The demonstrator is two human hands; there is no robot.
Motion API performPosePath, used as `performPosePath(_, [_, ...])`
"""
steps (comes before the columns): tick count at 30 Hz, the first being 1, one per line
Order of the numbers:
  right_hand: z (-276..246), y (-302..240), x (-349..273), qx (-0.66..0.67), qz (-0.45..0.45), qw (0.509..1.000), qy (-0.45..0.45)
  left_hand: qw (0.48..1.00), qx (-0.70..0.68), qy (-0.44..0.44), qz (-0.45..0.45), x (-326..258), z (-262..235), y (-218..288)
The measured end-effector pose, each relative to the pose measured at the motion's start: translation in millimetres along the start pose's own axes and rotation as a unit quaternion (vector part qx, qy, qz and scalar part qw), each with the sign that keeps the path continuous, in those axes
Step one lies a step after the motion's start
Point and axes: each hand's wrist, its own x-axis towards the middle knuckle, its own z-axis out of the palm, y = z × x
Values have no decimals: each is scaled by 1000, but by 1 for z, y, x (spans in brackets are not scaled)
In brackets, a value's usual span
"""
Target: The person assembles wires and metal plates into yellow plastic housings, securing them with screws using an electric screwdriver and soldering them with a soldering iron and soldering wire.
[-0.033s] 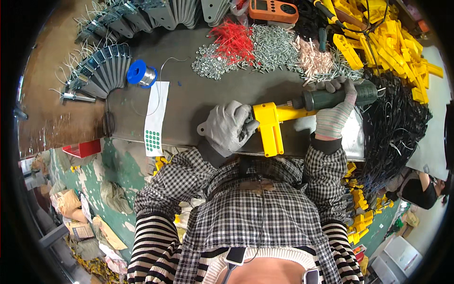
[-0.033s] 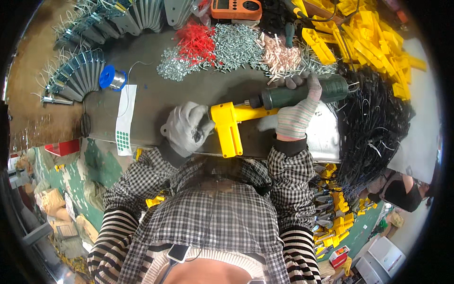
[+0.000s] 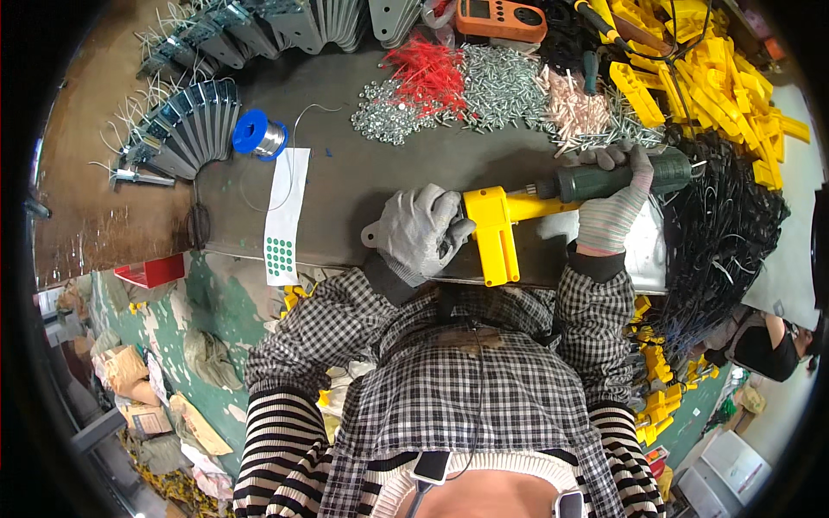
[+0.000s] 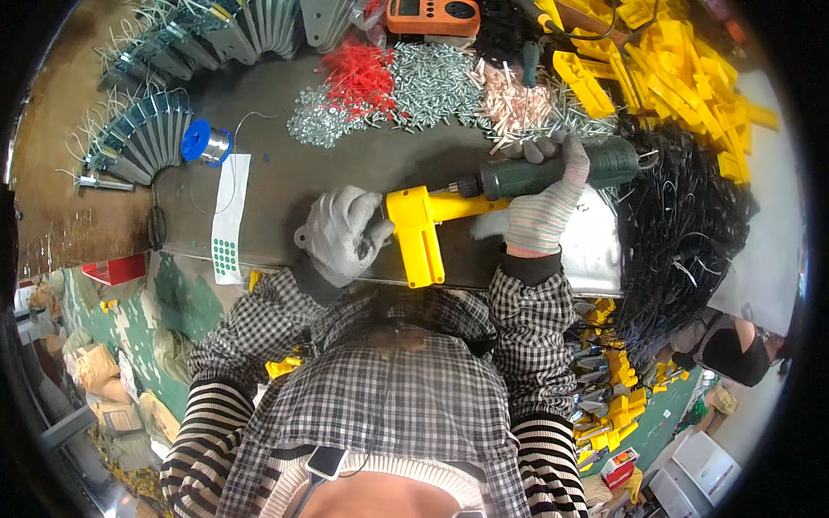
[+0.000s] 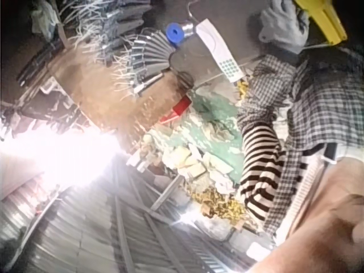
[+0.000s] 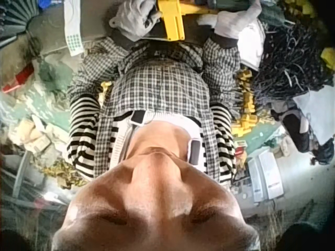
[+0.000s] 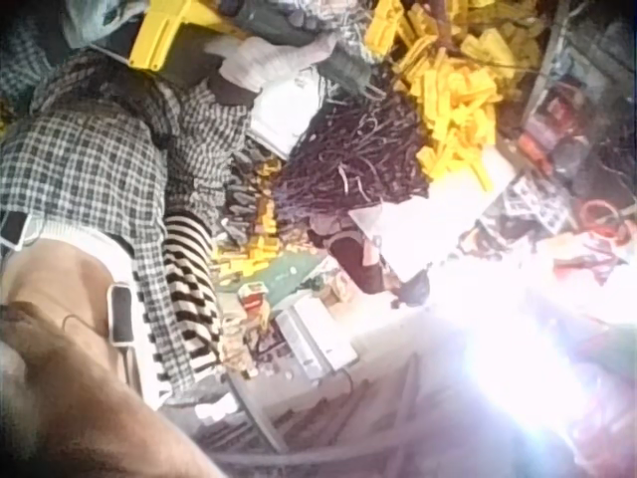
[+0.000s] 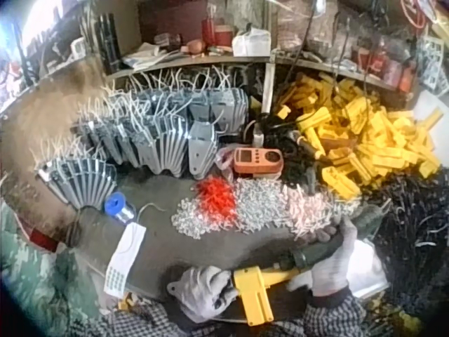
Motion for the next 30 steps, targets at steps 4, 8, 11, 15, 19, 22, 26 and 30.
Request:
performPosePath(4, [2, 2, -1, -3, -11, 1000, -7, 999, 13, -19, 26, 0, 2, -1])
performPosePath(8, [-6, 1, 4, 30, 6, 999, -36, 999, 0, -16, 31, 2, -2, 0])
performPosePath(11, [-5, -2, 7, -31, -12, 998, -44, 984, -164, -70, -11, 11, -24, -9])
performPosePath(15, [-5, -6, 2, -12, -29, 999, -16, 993, 48, 89, -66, 54, -53, -100])
performPosePath(19, [-6, -16, -6, -10, -30, 999, -35, 995, 59, -74, -39, 49, -46, -145])
performPosePath(22, [-5, -21, -13, -41, -57, 997, -8, 983, -106, -28, -150, 29, -48, -149])
performPosePath(26, [-11, -31, -15, -19, -55, 998, -25, 958, -143, -4, -248, 21, -64, -144])
performPosePath(30, [-13, -37, -22, -23, -66, 997, -33, 977, 37, -127, -168, 17, -71, -106])
